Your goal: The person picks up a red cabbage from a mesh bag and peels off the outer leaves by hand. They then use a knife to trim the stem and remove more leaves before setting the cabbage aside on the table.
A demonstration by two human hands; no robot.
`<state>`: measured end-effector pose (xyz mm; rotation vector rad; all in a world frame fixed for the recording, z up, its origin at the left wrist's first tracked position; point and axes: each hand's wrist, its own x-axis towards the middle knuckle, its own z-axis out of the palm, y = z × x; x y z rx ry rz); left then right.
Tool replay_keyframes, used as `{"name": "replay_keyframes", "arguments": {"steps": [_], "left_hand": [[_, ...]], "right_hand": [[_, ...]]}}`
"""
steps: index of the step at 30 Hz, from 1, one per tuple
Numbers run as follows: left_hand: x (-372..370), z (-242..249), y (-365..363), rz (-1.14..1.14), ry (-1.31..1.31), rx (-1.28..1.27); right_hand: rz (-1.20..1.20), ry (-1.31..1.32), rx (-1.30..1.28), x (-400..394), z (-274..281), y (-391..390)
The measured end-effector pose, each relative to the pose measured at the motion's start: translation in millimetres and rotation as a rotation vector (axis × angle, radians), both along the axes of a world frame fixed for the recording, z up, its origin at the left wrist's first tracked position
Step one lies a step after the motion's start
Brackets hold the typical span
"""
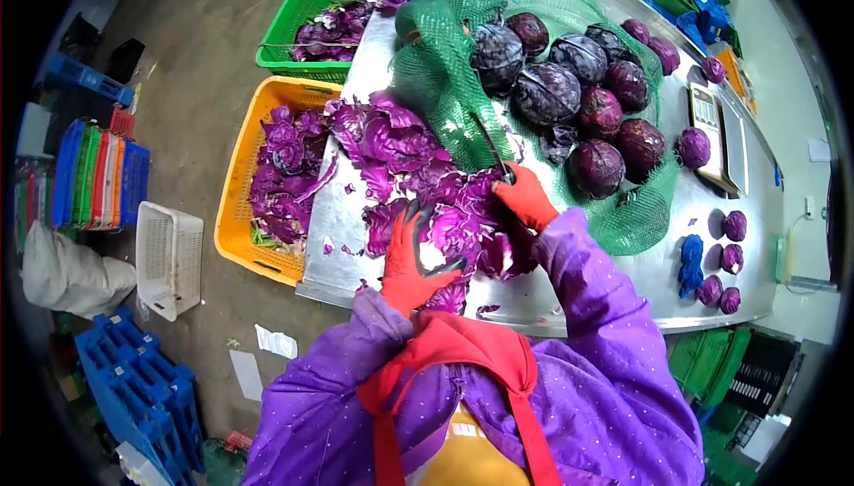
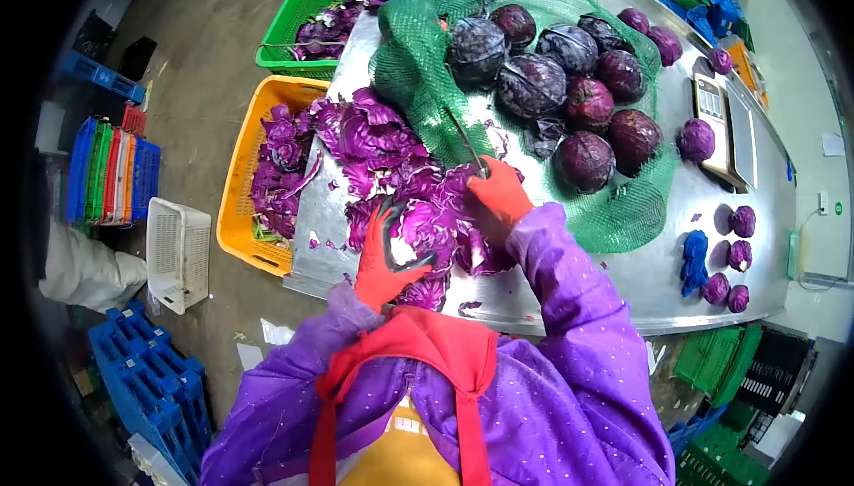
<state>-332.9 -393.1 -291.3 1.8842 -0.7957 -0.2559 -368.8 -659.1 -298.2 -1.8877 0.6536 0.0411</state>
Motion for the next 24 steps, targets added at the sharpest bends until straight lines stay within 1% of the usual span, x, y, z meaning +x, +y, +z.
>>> {"name": "replay_keyframes", "arguments": {"steps": [1,3,4,6,7,8,9,11,12,13,15,16,17,19,20,21,23,24], "left_hand": [[1.9,-2.2,8.6,-0.002,0.025,-0.046],[3.6,-1.1,20.9,0.006,0.001,0.003],[5.6,3.6,21.5,0.007,-0.021,0.001],[6.6,12.6,17.3,0.017,-0.068,-0.021],[6.9,14.7,15.2,-0.007,-0.067,0.018],[7.9,16.1,13.4,-0.032,-0.068,0.057],[9.2,19.2,11.0,-0.059,-0.069,0.097],[9.9,25.2,4.3,-0.061,-0.09,0.073],[9.8,24.7,1.8,-0.049,-0.101,0.067],[9.9,23.6,0.1,-0.034,-0.112,0.061],[8.2,21.0,1.4,-0.017,-0.111,0.105],[5.8,23.0,1.1,-0.008,-0.098,0.129],[5.5,24.2,-0.5,0.002,-0.089,0.148],[5.2,22.9,-4.0,-0.017,-0.085,0.148],[4.4,21.6,-4.0,-0.024,-0.081,0.15],[3.7,20.2,-2.1,-0.026,-0.069,0.124],[6.5,16.4,0.8,-0.038,-0.047,0.063],[7.5,15.2,1.7,-0.046,-0.029,0.029]], "right_hand": [[-0.01,-0.042,0.006,-2.5,3.2,1.5],[-0.083,-0.046,0.051,-7.0,17.7,10.0],[-0.041,-0.135,-0.065,-12.0,30.5,16.7],[0.079,-0.186,-0.183,-24.1,52.5,35.8],[0.136,-0.21,-0.244,-29.7,63.4,44.7],[0.211,-0.108,-0.194,-33.6,74.7,51.3],[0.212,-0.07,-0.206,-36.7,83.2,60.6],[0.153,-0.118,-0.12,-45.0,78.4,73.2],[0.15,-0.193,-0.054,-48.9,76.4,79.2],[0.162,-0.207,-0.088,-57.2,83.3,88.8],[0.197,-0.07,-0.265,-57.4,110.9,111.1],[0.145,-0.038,-0.349,-57.5,99.4,115.3],[0.073,-0.045,-0.348,-58.3,88.4,112.5],[0.008,-0.107,-0.306,-72.6,74.8,94.9],[-0.017,-0.203,-0.343,-81.3,63.0,86.5],[-0.07,-0.136,-0.304,-88.3,54.0,78.6],[-0.053,0.093,-0.276,-97.4,35.0,56.4],[-0.062,0.051,-0.259,-99.1,31.4,52.9]]}}
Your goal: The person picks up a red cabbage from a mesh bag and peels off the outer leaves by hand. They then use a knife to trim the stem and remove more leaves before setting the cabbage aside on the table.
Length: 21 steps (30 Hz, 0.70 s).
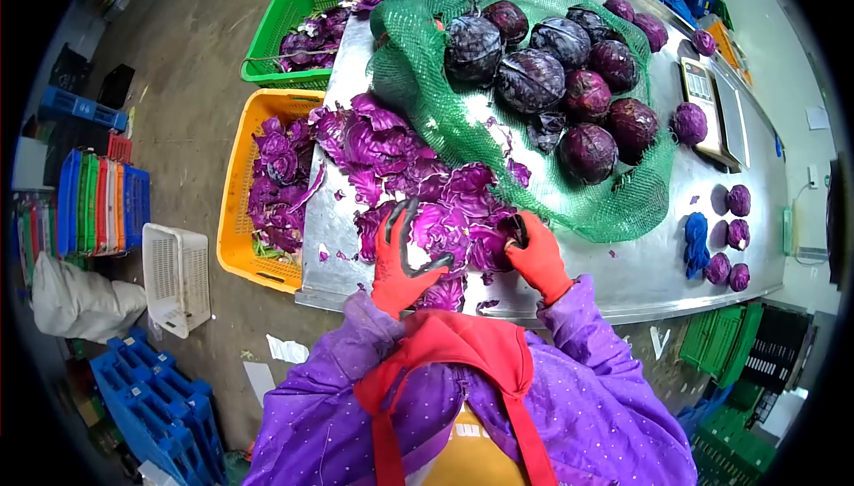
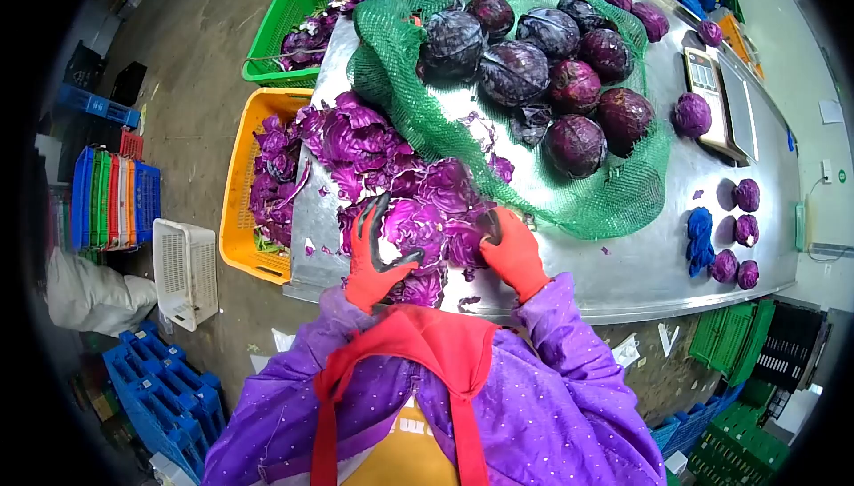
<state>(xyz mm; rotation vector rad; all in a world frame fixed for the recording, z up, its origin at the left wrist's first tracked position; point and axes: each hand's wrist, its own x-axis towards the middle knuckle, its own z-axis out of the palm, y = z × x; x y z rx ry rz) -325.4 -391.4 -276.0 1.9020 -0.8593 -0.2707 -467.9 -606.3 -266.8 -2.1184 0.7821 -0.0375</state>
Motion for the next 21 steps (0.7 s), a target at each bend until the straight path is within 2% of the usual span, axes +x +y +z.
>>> {"name": "replay_keyframes", "arguments": {"steps": [1,3,4,7,8,11,14,17,20,21], "left_hand": [[0.9,-0.6,0.5,-0.009,-0.019,0.021],[5.2,4.5,-0.5,-0.034,-0.061,0.069],[7.4,9.0,-3.1,-0.046,-0.045,0.106],[8.8,8.7,-5.6,-0.054,-0.034,0.111],[7.9,7.6,-6.7,-0.05,-0.023,0.093],[6.0,5.8,-9.6,-0.038,0.006,0.049],[4.4,7.0,-9.8,-0.037,0.032,0.022],[5.7,4.3,-8.0,-0.025,0.035,0.007],[7.1,6.7,-7.6,-0.048,0.047,0.054],[6.9,3.9,-5.9,-0.061,0.08,0.0]], "right_hand": [[0.027,0.024,-0.041,-3.1,-2.1,-1.6],[0.075,0.07,-0.117,18.5,32.1,10.8],[0.114,-0.009,-0.096,24.7,32.8,14.0],[0.229,0.04,-0.05,34.6,11.2,19.0],[0.199,0.029,-0.085,35.6,8.0,19.9],[0.152,0.069,0.124,33.3,6.0,15.7],[0.136,0.022,0.183,32.8,8.1,15.2],[0.173,-0.039,0.191,35.2,7.2,13.9],[0.189,0.048,0.074,40.5,11.6,15.6],[0.174,0.074,0.027,42.0,6.6,12.9]]}}
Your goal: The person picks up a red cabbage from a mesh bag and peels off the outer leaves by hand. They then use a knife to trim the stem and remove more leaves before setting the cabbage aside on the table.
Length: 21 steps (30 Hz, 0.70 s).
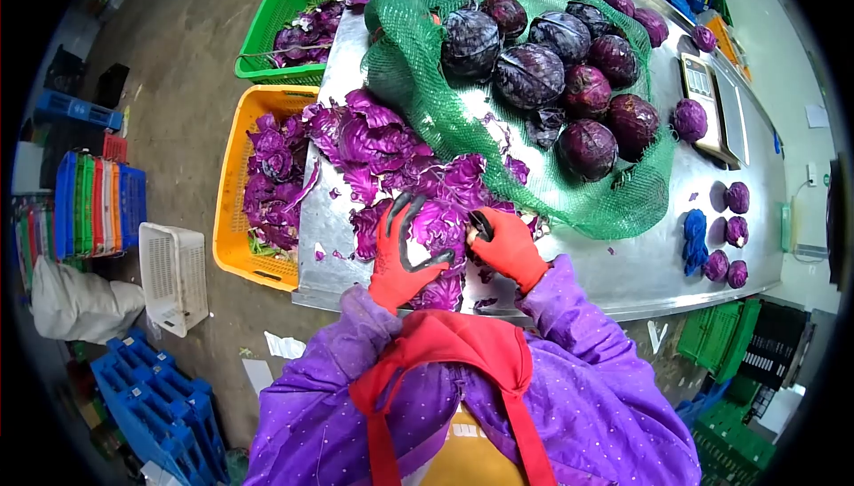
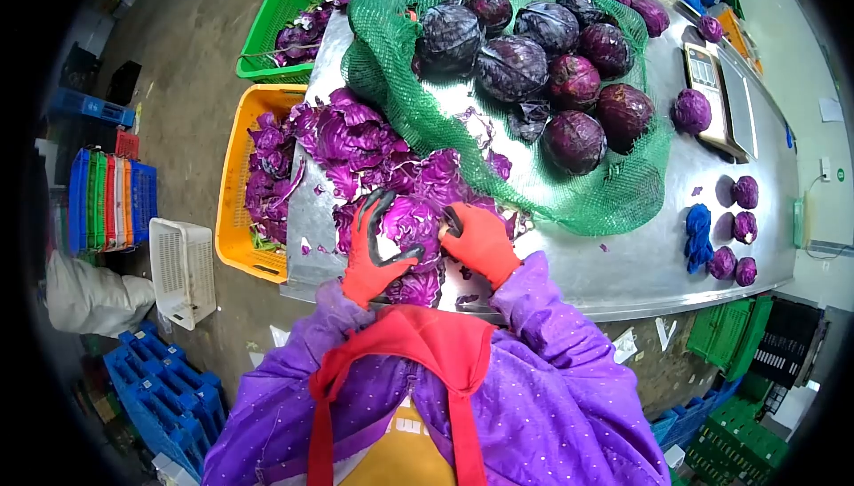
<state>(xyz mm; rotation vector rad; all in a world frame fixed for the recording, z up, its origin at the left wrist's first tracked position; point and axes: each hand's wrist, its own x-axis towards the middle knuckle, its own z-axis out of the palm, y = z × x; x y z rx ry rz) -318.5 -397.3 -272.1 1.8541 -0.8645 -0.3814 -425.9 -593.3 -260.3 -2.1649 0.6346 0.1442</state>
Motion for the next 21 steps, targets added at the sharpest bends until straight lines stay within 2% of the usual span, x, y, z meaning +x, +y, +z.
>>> {"name": "replay_keyframes", "arguments": {"steps": [3,8,10,11,14,15,16,18,19,21], "left_hand": [[1.9,-17.1,7.6,-0.03,0.139,-0.217],[17.7,-33.9,31.8,-0.055,0.256,-0.229],[16.1,-41.1,44.1,-0.039,0.505,-0.347],[15.4,-33.5,44.9,-0.015,0.583,-0.363],[26.0,-29.1,63.0,-0.014,0.117,-0.037],[32.7,13.3,49.5,-0.047,-0.076,0.059],[34.8,29.7,38.9,-0.059,-0.041,0.055],[39.0,34.5,27.5,-0.066,-0.147,0.157],[38.6,19.1,23.3,-0.02,-0.116,0.17],[42.2,-7.9,31.7,0.0,-0.105,0.108]], "right_hand": [[-0.05,0.006,-0.098,15.2,-30.3,-10.3],[0.006,0.04,0.165,40.6,-30.9,-32.4],[0.033,0.044,0.269,44.2,-24.8,-36.2],[0.052,0.017,0.285,47.9,-1.0,-33.9],[0.19,-0.103,0.109,61.2,28.0,-21.1],[0.234,-0.137,0.061,68.9,38.4,-19.3],[0.246,-0.171,0.107,77.7,62.5,-13.6],[0.323,-0.269,0.037,89.5,76.3,-1.2],[0.317,-0.258,0.021,94.0,72.6,1.4],[0.136,-0.196,0.143,92.5,50.3,-20.3]]}}
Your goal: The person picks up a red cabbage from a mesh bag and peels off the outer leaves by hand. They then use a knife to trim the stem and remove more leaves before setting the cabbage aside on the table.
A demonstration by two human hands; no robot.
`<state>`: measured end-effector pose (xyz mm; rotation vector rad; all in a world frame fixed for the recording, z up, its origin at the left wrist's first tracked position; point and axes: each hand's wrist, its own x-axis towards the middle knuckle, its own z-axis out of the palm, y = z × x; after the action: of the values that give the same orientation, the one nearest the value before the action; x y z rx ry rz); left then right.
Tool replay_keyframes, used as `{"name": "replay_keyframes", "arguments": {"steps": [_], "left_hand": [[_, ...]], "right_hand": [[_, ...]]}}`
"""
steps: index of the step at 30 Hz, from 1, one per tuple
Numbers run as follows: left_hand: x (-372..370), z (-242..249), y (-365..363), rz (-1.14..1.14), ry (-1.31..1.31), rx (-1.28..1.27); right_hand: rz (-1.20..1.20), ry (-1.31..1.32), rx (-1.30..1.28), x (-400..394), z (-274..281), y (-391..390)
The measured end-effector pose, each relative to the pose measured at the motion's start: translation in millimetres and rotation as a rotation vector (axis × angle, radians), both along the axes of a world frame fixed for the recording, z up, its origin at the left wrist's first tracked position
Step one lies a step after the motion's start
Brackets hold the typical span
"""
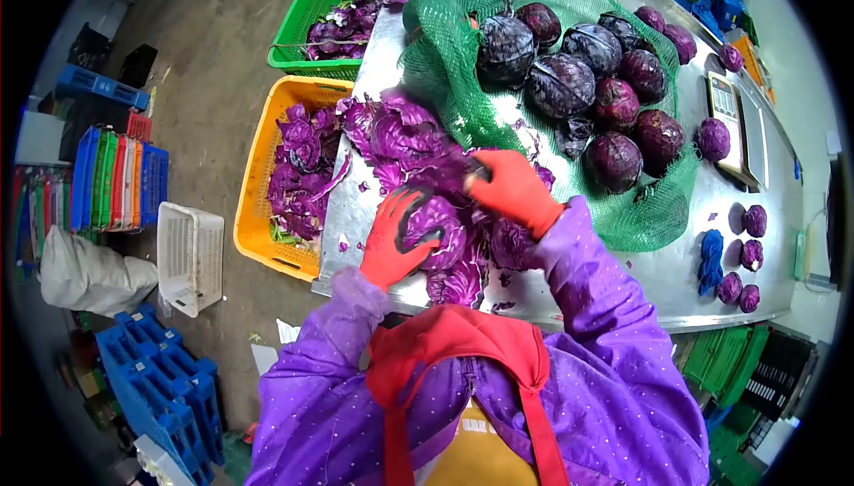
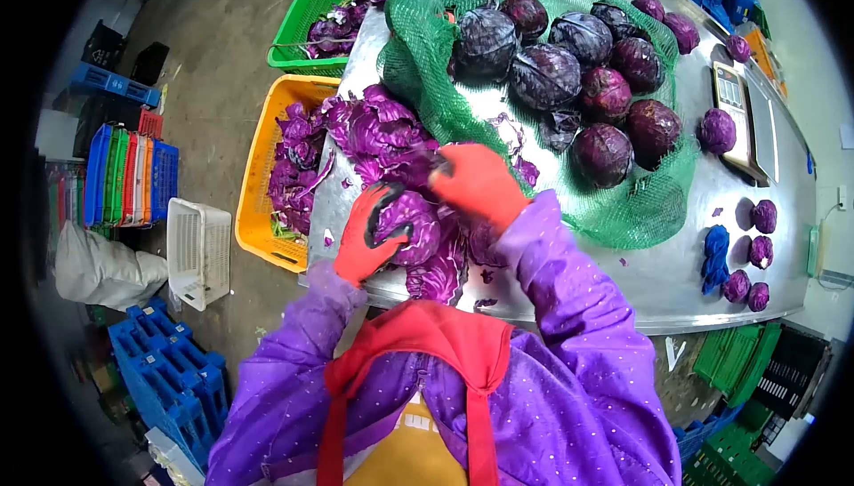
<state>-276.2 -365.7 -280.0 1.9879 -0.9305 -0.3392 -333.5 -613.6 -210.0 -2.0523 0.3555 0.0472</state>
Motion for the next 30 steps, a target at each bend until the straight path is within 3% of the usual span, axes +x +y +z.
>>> {"name": "replay_keyframes", "arguments": {"steps": [3,5,7,9,11,13,15,17,21,26,30], "left_hand": [[0.9,-23.5,14.7,0.048,0.147,-0.103],[-1.2,-26.8,21.6,0.096,0.194,-0.133],[-3.7,-25.4,21.2,0.121,0.2,-0.138],[0.4,-4.9,14.7,0.117,0.158,0.024],[6.1,12.5,4.1,0.109,0.167,0.188],[9.7,11.6,-7.5,0.13,0.17,0.179],[13.6,5.3,-17.6,0.187,0.281,0.158],[15.9,11.6,-23.1,0.147,0.184,0.225],[6.6,6.5,-27.8,0.166,0.024,0.23],[1.0,-8.5,-31.6,0.174,0.04,0.094],[-1.2,-4.6,-36.4,0.119,0.063,0.051]], "right_hand": [[-0.239,0.175,0.012,-26.6,-51.3,-48.2],[-0.254,0.115,-0.092,-51.4,-62.5,-63.4],[-0.348,0.105,-0.12,-70.2,-52.5,-63.3],[-0.504,0.015,0.066,-80.9,-15.9,-41.5],[-0.466,-0.007,0.191,-96.0,-7.5,-10.9],[-0.367,0.069,0.246,-101.7,-10.0,39.1],[-0.253,-0.057,0.162,-106.2,-46.8,74.2],[-0.326,-0.008,0.041,-99.8,-46.4,94.6],[-0.396,-0.01,0.072,-99.1,-56.4,104.8],[-0.446,-0.244,0.54,-108.9,-77.6,107.2],[-0.496,-0.24,0.567,-109.0,-62.8,107.7]]}}
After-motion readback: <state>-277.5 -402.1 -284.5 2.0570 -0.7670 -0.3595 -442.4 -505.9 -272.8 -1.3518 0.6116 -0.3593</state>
